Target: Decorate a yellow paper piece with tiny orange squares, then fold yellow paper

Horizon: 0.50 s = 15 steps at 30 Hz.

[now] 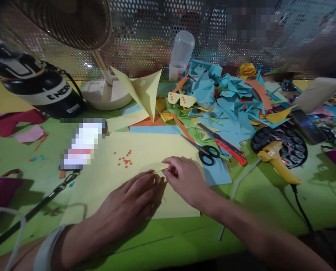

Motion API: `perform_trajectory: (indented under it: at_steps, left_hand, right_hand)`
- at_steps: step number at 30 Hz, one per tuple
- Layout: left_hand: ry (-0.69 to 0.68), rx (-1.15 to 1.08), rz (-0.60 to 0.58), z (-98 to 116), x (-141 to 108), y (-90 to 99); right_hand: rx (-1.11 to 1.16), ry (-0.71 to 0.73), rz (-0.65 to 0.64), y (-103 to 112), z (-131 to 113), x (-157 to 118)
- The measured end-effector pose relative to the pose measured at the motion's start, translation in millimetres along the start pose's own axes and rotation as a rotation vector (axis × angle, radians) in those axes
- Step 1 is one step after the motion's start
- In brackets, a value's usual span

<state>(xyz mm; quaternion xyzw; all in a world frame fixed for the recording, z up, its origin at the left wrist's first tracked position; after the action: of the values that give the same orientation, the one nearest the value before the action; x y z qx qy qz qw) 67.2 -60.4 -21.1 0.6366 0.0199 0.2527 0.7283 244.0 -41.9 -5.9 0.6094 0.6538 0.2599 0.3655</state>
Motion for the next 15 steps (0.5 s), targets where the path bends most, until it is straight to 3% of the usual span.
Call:
perform_trajectory:
  at_steps: [15]
  left_hand:
    - [-0.006, 0.007, -0.030, 1.4, 0.3, 1.8]
  right_hand:
    - [-0.076, 0.073, 0.037, -2.3, -0.1, -1.9]
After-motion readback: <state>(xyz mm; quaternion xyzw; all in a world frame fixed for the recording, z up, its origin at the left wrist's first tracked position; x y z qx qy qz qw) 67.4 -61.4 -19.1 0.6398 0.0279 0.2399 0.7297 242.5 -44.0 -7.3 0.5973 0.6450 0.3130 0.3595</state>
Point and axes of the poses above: each hand's wrist, its own x-axis towards the middle knuckle, its own y-axis out of the back of the hand, z = x × y, the point moved 2 cm from there along x, towards the middle knuckle, and after that the axes turned 11 degrees about -y, right-handed, at the moved point
